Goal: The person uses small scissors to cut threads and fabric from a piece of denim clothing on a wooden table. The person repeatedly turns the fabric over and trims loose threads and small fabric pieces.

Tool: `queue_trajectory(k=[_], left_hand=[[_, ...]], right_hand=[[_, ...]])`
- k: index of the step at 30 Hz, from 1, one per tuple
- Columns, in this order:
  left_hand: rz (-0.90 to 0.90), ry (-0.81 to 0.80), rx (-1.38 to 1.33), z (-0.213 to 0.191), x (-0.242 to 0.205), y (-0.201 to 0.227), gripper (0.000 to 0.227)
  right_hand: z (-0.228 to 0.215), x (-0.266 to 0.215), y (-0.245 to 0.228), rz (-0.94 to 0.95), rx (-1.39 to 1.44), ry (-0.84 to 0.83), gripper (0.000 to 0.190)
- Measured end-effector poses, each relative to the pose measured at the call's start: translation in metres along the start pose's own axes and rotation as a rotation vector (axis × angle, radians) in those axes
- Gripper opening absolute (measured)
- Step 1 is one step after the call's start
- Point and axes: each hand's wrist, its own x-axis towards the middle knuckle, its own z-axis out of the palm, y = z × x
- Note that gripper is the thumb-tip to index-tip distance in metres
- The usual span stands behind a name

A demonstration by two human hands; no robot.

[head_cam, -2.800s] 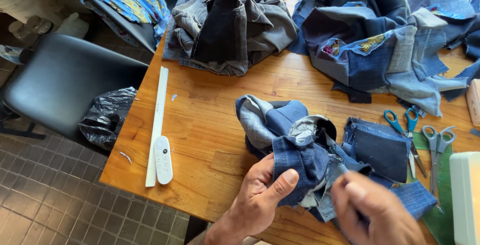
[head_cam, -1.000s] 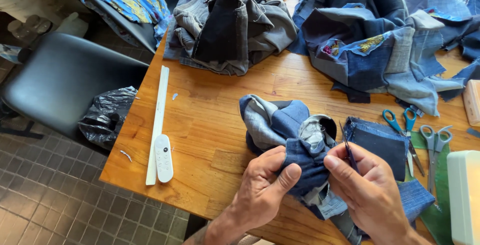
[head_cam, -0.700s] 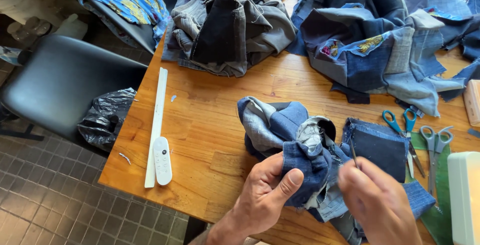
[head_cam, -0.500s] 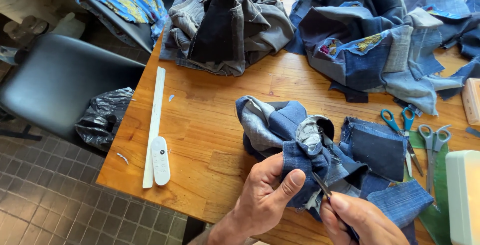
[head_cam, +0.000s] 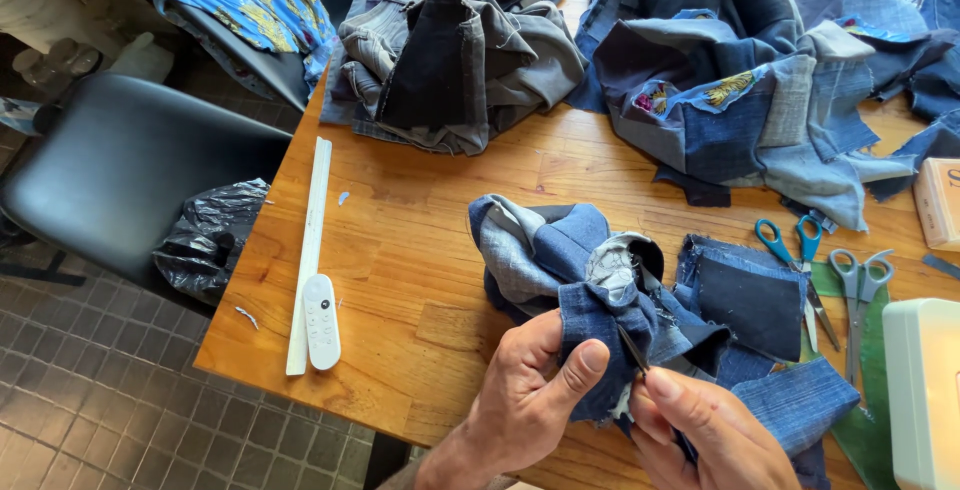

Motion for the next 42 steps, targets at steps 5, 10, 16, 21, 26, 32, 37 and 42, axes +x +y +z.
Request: queue_trajectory(k=[5,10,16,21,26,32,37,42], left_hand=[[-0.019,0.001,-0.011,0.000,-0.002,-0.005,0.051],[-0.055,0.005,-0.030,-0.001,-0.004,-0.006,0.054],[-0.024,-0.033,0.005,-0.003,-0.002,-0.001,0.047],[0.046,-0.024,0.045,-0.005,0.004,-0.001,0.052],[0.044,-0.057,0.073,-0.009,0.004,0.002,0.046],[0.008,-0.204,-0.077,-0.025,0.005,-0.005,0.036],[-0.253,-0.138,-0.219,-0.023,0.005,-0.030,0.032],[-0.291,-0.009,0.051,-0.011,0.011,0.004,0.033]], right_hand=[[-0.006,0.012,0.009,-0.064,-0.050,-0.117,0.060],[0.032,-0.009,0.015,-1.313,-0.954,0.449,0.035],[0.036,0.009,-0.079,-0.673,-0.969,0.283,0.047],[0.027,0.037,-0.098,-0.729,-1.192,0.036,0.017],[0.021,0.044,-0.101,-0.808,-1.234,-0.027,0.019],[0.025,0.049,-0.092,-0.898,-1.231,-0.005,0.018],[0.025,0.050,-0.089,-0.793,-1.097,-0.152,0.025],[0.011,0.054,-0.088,-0.637,-0.964,-0.113,0.028]])
